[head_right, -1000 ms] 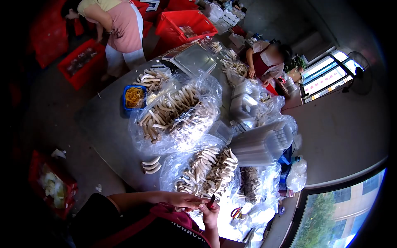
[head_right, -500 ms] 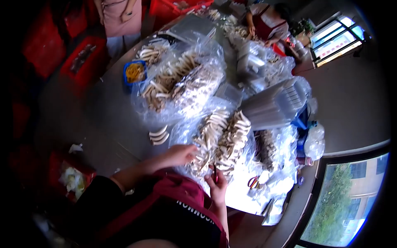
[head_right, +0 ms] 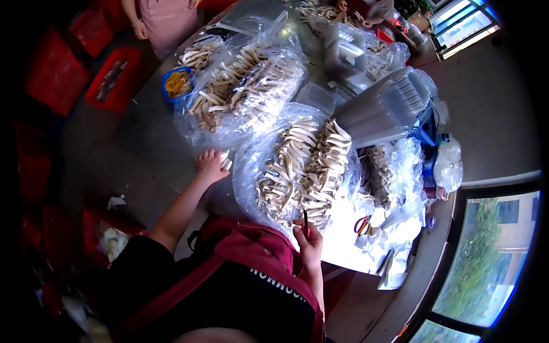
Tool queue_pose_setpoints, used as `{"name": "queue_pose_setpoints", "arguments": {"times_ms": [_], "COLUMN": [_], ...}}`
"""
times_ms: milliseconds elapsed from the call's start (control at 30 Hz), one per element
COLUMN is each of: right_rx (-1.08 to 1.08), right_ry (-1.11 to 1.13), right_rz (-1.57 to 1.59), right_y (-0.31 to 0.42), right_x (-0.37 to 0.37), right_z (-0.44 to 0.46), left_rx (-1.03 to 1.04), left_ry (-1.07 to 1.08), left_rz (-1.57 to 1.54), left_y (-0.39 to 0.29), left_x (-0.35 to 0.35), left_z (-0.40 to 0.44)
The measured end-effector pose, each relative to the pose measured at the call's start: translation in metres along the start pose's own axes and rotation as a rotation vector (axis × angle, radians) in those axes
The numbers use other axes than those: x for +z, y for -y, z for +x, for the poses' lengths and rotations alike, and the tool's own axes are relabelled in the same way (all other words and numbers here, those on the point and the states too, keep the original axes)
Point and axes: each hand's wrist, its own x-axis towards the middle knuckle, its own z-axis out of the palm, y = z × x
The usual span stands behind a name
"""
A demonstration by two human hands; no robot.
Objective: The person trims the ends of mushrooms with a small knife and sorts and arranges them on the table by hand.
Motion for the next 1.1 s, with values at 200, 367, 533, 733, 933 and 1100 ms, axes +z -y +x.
{"name": "queue_pose_setpoints", "arguments": {"times_ms": [200,367,533,733,933,1100], "right_rx": [0.049,0.011,-0.125,-0.445,-0.571,-0.405], "right_ry": [-0.031,-0.021,0.042,-0.11,-0.21,-0.065], "right_rz": [-0.033,-0.022,-0.318,-0.448,-0.55,-0.715], "right_y": [-0.004,-0.006,0.015,0.035,0.07,0.06], "right_x": [-0.015,-0.028,-0.061,-0.1,-0.119,-0.105], "right_z": [-0.002,0.009,0.033,0.073,0.13,0.183], "left_rx": [0.037,0.123,0.176,0.112,0.087,-0.005], "left_ry": [0.157,0.221,0.265,0.201,0.23,0.3], "left_rz": [-0.007,0.045,0.043,-0.287,-0.476,-0.392], "left_y": [-0.016,-0.013,-0.021,-0.005,-0.01,-0.012], "left_x": [-0.009,0.019,0.016,0.023,0.006,0.004], "left_z": [-0.003,-0.004,0.0,0.001,-0.006,-0.001]}}
